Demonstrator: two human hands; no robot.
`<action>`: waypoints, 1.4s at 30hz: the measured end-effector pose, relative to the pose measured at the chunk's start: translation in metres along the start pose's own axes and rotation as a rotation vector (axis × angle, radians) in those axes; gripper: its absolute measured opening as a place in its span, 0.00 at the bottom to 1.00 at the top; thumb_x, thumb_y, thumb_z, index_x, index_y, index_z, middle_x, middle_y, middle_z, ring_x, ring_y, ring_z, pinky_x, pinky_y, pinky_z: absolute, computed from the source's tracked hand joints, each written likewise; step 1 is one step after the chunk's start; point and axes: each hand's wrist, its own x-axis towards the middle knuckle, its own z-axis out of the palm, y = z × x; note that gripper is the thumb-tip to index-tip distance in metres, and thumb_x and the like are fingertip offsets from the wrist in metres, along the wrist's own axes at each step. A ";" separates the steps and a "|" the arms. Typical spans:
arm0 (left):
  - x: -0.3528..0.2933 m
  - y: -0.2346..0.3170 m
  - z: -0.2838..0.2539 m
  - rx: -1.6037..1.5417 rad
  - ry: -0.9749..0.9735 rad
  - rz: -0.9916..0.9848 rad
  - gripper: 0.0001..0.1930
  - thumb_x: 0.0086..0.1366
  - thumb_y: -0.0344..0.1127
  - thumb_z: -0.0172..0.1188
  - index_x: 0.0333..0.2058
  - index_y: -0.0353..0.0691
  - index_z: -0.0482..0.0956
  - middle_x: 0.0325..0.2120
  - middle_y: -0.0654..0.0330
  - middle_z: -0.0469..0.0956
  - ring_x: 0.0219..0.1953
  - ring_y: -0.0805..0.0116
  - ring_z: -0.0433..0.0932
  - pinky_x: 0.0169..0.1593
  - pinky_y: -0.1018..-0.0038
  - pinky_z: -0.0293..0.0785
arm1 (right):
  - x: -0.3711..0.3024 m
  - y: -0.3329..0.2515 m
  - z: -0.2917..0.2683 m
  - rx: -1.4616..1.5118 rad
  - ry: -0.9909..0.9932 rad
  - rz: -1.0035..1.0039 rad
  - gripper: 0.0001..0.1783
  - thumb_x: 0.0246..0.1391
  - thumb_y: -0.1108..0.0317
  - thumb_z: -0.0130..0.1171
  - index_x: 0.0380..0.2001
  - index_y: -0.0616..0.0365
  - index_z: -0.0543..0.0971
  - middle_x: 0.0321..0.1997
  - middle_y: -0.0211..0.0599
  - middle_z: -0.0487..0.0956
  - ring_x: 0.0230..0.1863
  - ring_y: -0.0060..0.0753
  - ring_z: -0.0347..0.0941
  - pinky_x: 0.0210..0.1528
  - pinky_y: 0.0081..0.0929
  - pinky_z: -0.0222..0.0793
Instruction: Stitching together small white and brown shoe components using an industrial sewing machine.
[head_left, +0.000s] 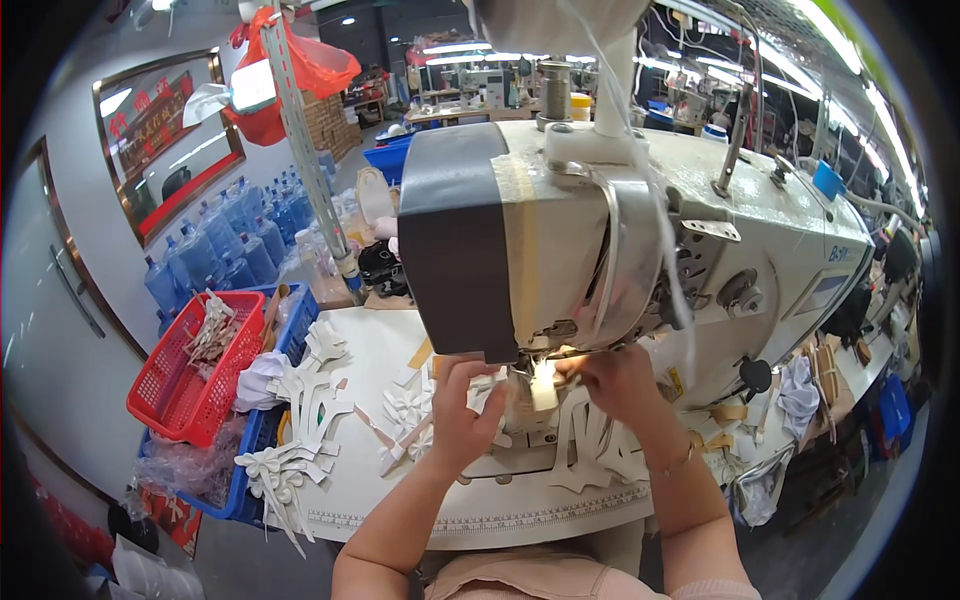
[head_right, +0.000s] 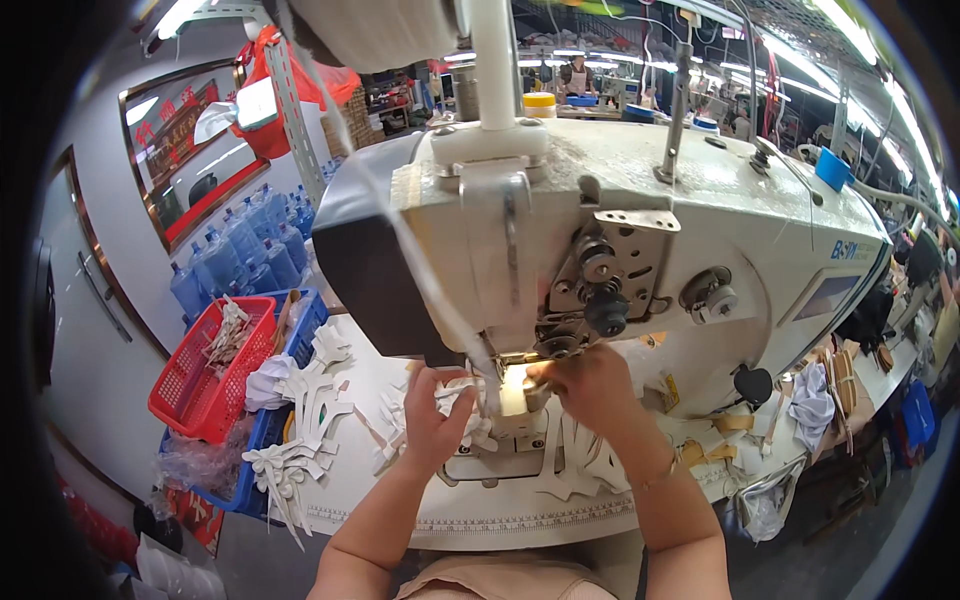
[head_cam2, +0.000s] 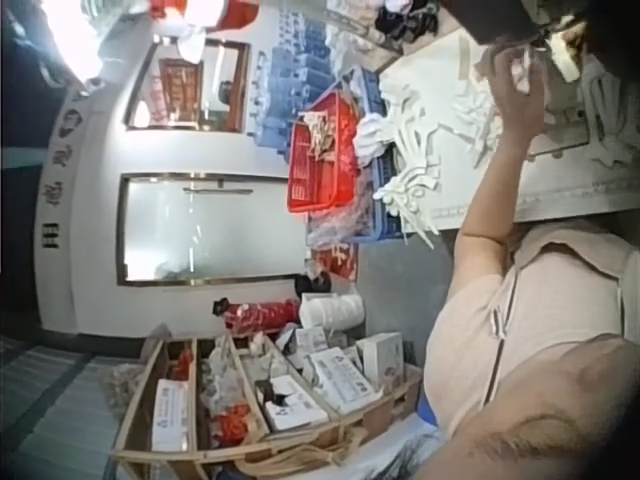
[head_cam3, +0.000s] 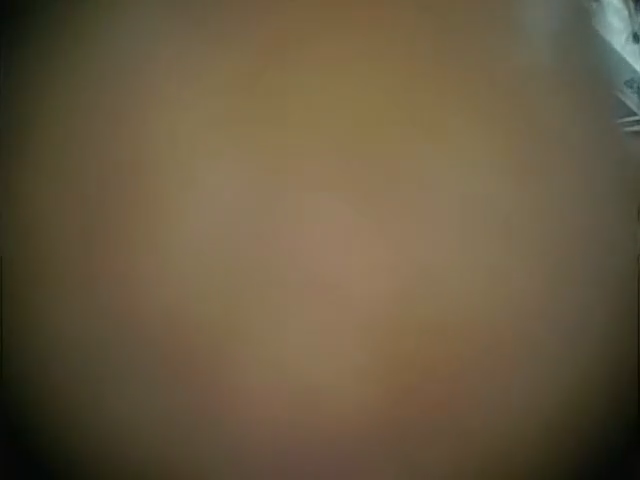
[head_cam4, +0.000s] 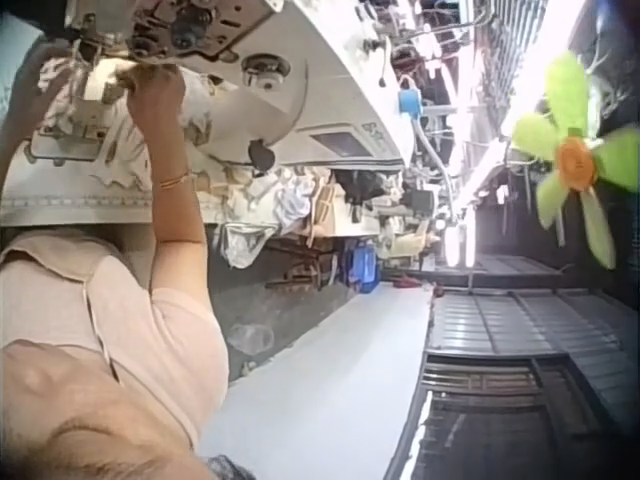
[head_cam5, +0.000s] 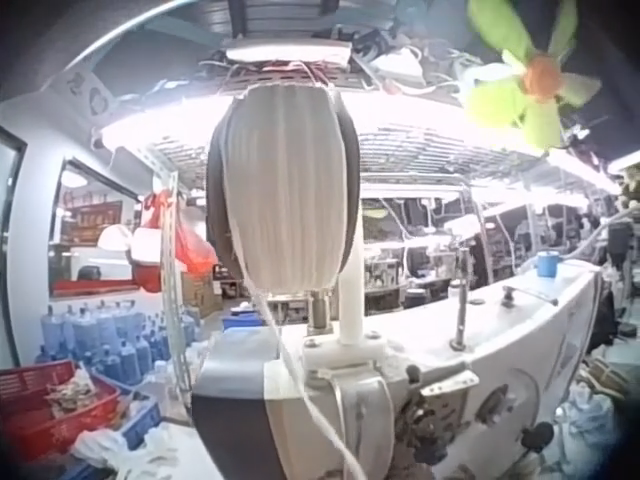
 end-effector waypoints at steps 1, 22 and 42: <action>0.005 -0.005 0.003 0.111 -0.064 0.092 0.11 0.51 0.25 0.60 0.35 0.37 0.72 0.29 0.55 0.72 0.34 0.58 0.73 0.40 0.66 0.69 | 0.000 0.015 0.010 -0.081 0.020 0.042 0.11 0.37 0.71 0.62 0.27 0.42 0.82 0.18 0.28 0.76 0.22 0.34 0.73 0.26 0.30 0.67; 0.007 -0.011 0.009 0.070 -0.065 0.222 0.07 0.48 0.21 0.58 0.26 0.40 0.78 0.28 0.59 0.78 0.31 0.56 0.76 0.34 0.69 0.73 | -0.009 -0.032 0.002 0.053 0.100 -0.050 0.16 0.38 0.74 0.63 0.35 0.48 0.78 0.40 0.21 0.79 0.29 0.28 0.72 0.25 0.23 0.71; 0.006 -0.017 0.014 0.069 -0.046 0.311 0.08 0.47 0.20 0.59 0.27 0.40 0.78 0.27 0.59 0.77 0.29 0.57 0.75 0.33 0.69 0.73 | -0.068 0.003 -0.016 0.154 0.020 0.566 0.21 0.58 0.61 0.53 0.52 0.59 0.68 0.30 0.41 0.71 0.26 0.40 0.68 0.30 0.31 0.65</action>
